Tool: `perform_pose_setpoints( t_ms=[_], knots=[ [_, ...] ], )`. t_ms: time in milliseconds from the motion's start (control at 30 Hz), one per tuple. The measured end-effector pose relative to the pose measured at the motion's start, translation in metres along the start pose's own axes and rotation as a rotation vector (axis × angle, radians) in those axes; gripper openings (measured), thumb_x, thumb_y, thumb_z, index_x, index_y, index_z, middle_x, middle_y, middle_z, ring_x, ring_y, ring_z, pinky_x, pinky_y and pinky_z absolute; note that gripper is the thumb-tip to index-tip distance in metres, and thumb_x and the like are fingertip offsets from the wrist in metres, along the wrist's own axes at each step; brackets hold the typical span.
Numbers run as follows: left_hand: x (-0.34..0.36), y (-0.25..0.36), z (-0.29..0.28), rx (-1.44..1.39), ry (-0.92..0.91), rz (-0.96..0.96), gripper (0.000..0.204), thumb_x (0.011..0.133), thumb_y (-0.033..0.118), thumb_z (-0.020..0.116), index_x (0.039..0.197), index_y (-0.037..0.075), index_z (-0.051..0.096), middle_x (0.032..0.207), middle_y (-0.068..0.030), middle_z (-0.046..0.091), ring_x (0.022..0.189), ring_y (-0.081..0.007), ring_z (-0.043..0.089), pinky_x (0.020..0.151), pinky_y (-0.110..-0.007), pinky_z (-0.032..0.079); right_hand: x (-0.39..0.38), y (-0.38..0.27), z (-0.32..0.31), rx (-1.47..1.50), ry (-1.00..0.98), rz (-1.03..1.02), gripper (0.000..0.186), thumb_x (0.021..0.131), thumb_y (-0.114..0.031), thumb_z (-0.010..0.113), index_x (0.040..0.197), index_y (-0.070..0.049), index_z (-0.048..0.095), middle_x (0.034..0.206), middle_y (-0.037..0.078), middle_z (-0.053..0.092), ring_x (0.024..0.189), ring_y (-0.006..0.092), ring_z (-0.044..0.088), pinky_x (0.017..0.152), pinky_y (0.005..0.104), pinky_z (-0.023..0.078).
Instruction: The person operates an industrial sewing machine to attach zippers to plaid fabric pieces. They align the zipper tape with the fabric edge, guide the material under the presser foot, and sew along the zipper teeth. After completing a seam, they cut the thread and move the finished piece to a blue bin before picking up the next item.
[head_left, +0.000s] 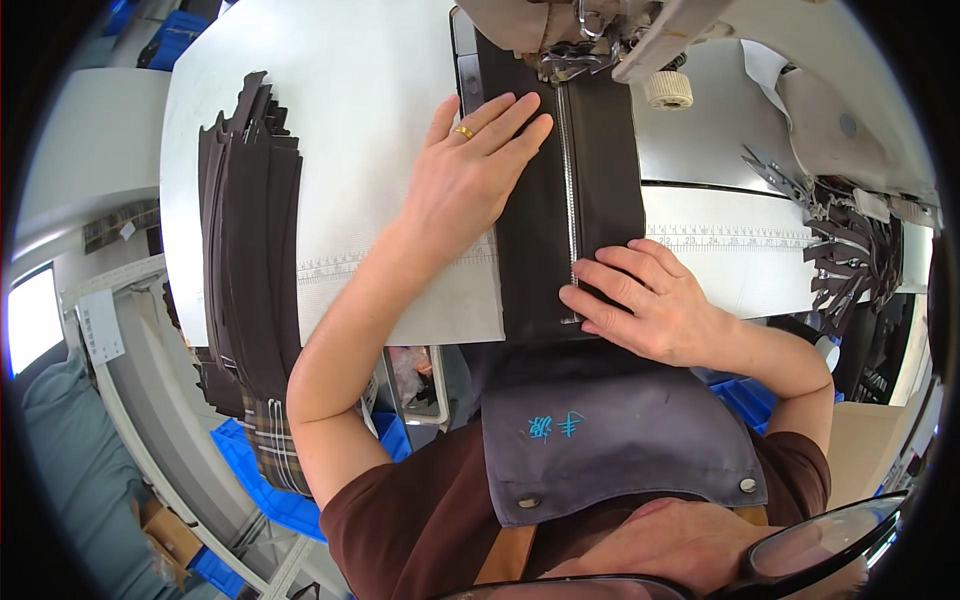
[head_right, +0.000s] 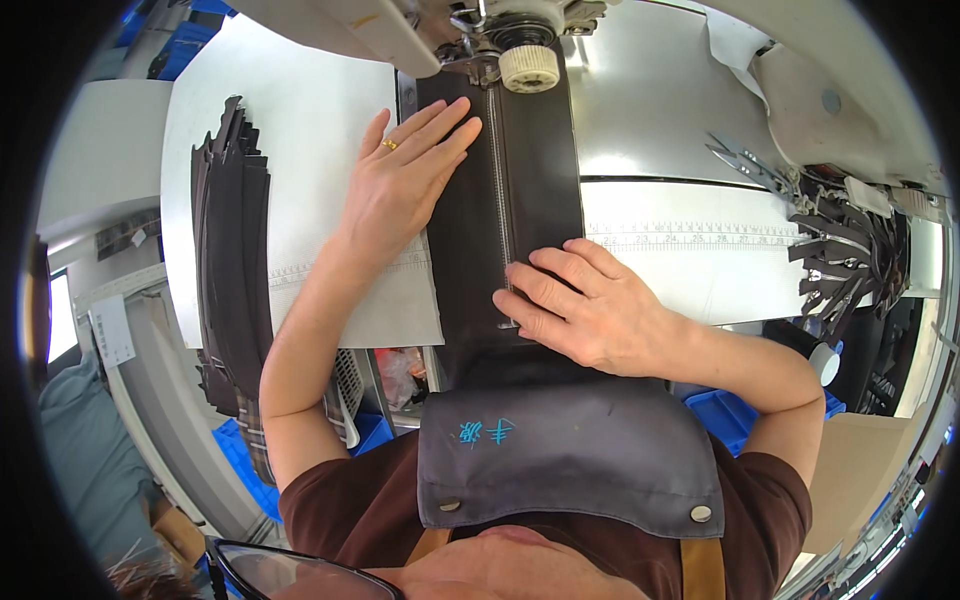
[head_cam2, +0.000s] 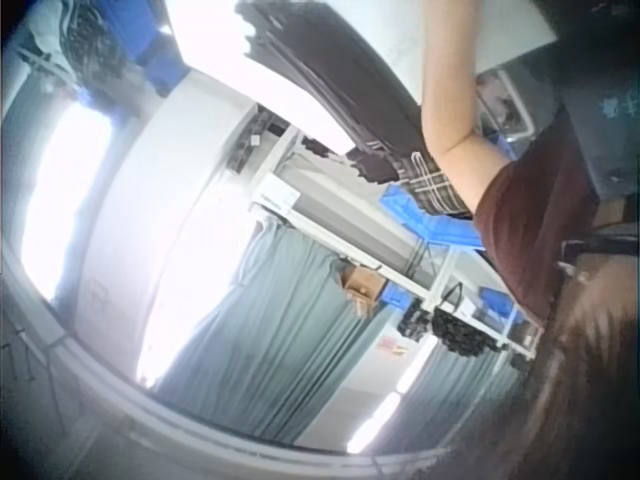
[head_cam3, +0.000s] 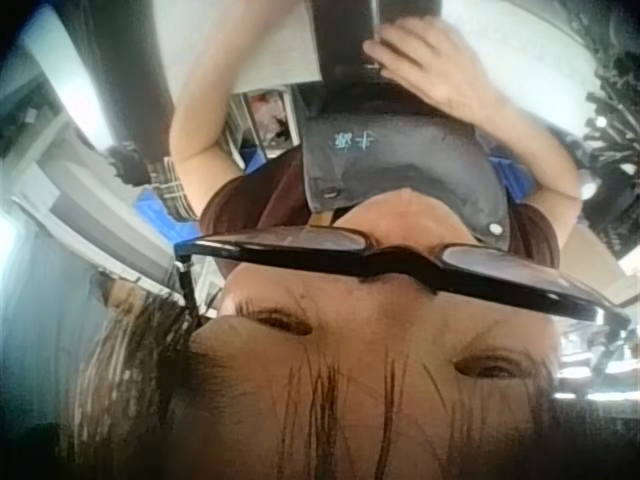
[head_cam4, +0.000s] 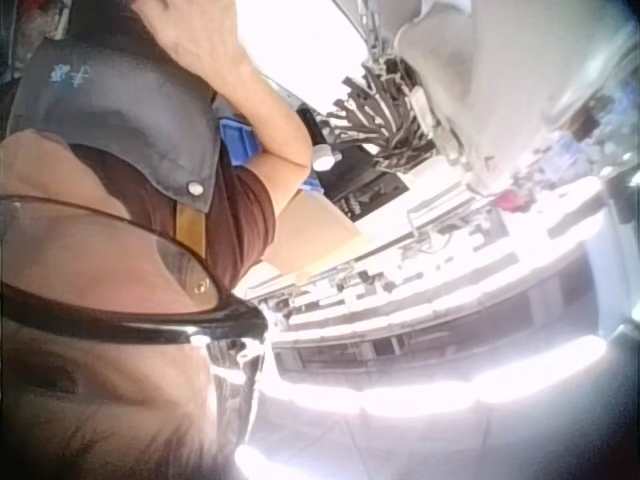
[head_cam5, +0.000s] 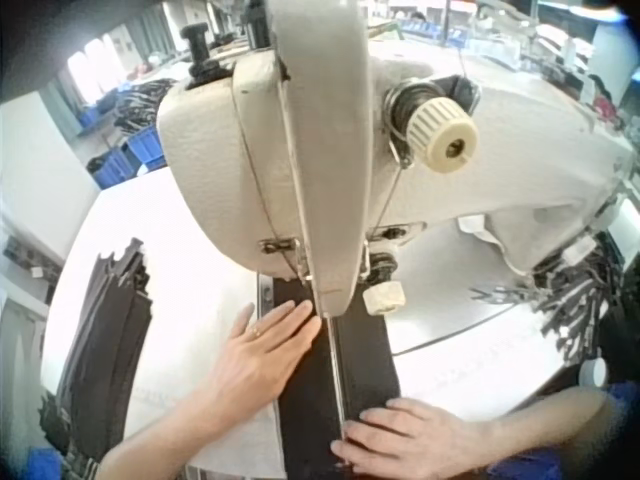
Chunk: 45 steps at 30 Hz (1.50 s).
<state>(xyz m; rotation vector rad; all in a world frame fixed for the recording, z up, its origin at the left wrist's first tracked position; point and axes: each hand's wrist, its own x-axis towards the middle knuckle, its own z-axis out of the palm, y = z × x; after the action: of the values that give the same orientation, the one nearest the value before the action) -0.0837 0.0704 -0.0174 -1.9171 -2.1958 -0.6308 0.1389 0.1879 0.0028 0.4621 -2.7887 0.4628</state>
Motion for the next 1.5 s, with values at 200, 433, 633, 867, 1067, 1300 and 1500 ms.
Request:
perform_pose_setpoints(
  t_ms=[200, 433, 633, 867, 1067, 1300, 1500],
  knots=[
    [0.002, 0.010, 0.001, 0.000, 0.002, 0.014, 0.047, 0.084, 0.025, 0.065, 0.126, 0.008, 0.054, 0.133, -0.0093, 0.051, 0.123, -0.0250, 0.048, 0.098, -0.048, 0.039, 0.010, 0.015, -0.003, -0.031, -0.010, 0.007, 0.038, 0.074, -0.015, 0.062, 0.112, -0.009, 0.061, 0.118, 0.008, 0.055, 0.104, 0.0246, 0.052, 0.087, 0.0377, 0.044],
    [0.007, 0.022, 0.004, 0.007, 0.068, -0.042, 0.048, 0.080, 0.023, 0.070, 0.121, 0.002, 0.056, 0.129, -0.0126, 0.053, 0.117, -0.0267, 0.052, 0.090, -0.040, 0.047, 0.023, 0.034, -0.002, -0.060, 0.060, 0.013, 0.040, 0.071, -0.012, 0.063, 0.111, -0.008, 0.061, 0.114, 0.008, 0.056, 0.102, 0.0248, 0.053, 0.082, 0.0365, 0.046],
    [0.010, 0.016, 0.008, -0.084, 0.157, -0.018, 0.040, 0.078, 0.014, 0.071, 0.113, -0.001, 0.061, 0.117, -0.0108, 0.059, 0.107, -0.0252, 0.057, 0.086, -0.034, 0.050, 0.032, 0.051, 0.001, -0.086, 0.110, 0.007, 0.038, 0.070, -0.010, 0.063, 0.108, -0.008, 0.062, 0.113, 0.007, 0.057, 0.103, 0.0248, 0.054, 0.081, 0.0352, 0.046],
    [0.012, 0.014, 0.006, -0.128, 0.160, -0.011, 0.033, 0.079, 0.010, 0.069, 0.110, 0.000, 0.063, 0.115, -0.0097, 0.060, 0.102, -0.0254, 0.058, 0.084, -0.034, 0.050, 0.045, 0.075, 0.006, -0.100, 0.183, -0.012, 0.035, 0.070, -0.008, 0.065, 0.104, -0.009, 0.064, 0.110, 0.006, 0.059, 0.099, 0.0244, 0.056, 0.079, 0.0349, 0.049],
    [0.014, 0.015, 0.001, -0.217, 0.132, -0.024, 0.028, 0.079, 0.006, 0.067, 0.107, -0.001, 0.064, 0.113, -0.0093, 0.060, 0.097, -0.0263, 0.059, 0.082, -0.035, 0.050, 0.055, 0.095, 0.007, -0.076, 0.228, -0.033, 0.031, 0.072, -0.006, 0.065, 0.103, -0.008, 0.065, 0.108, 0.005, 0.061, 0.093, 0.0229, 0.058, 0.078, 0.0336, 0.050],
    [0.020, 0.013, 0.000, -0.270, 0.120, -0.062, 0.027, 0.080, 0.003, 0.064, 0.106, 0.002, 0.066, 0.110, -0.0086, 0.059, 0.094, -0.0262, 0.058, 0.080, -0.035, 0.049, 0.057, 0.106, 0.012, -0.122, 0.288, 0.039, 0.030, 0.070, -0.006, 0.065, 0.100, -0.006, 0.065, 0.108, 0.005, 0.064, 0.087, 0.0232, 0.059, 0.073, 0.0314, 0.051],
    [0.022, 0.000, 0.001, -0.238, 0.130, -0.040, 0.027, 0.080, 0.002, 0.063, 0.107, 0.004, 0.067, 0.103, -0.0077, 0.059, 0.088, -0.0248, 0.058, 0.077, -0.033, 0.048, 0.050, 0.094, -0.011, 0.558, 0.238, 0.648, 0.018, 0.085, -0.011, 0.061, 0.102, -0.003, 0.064, 0.096, 0.003, 0.064, 0.071, 0.0105, 0.059, 0.062, 0.0245, 0.048]
  ],
)
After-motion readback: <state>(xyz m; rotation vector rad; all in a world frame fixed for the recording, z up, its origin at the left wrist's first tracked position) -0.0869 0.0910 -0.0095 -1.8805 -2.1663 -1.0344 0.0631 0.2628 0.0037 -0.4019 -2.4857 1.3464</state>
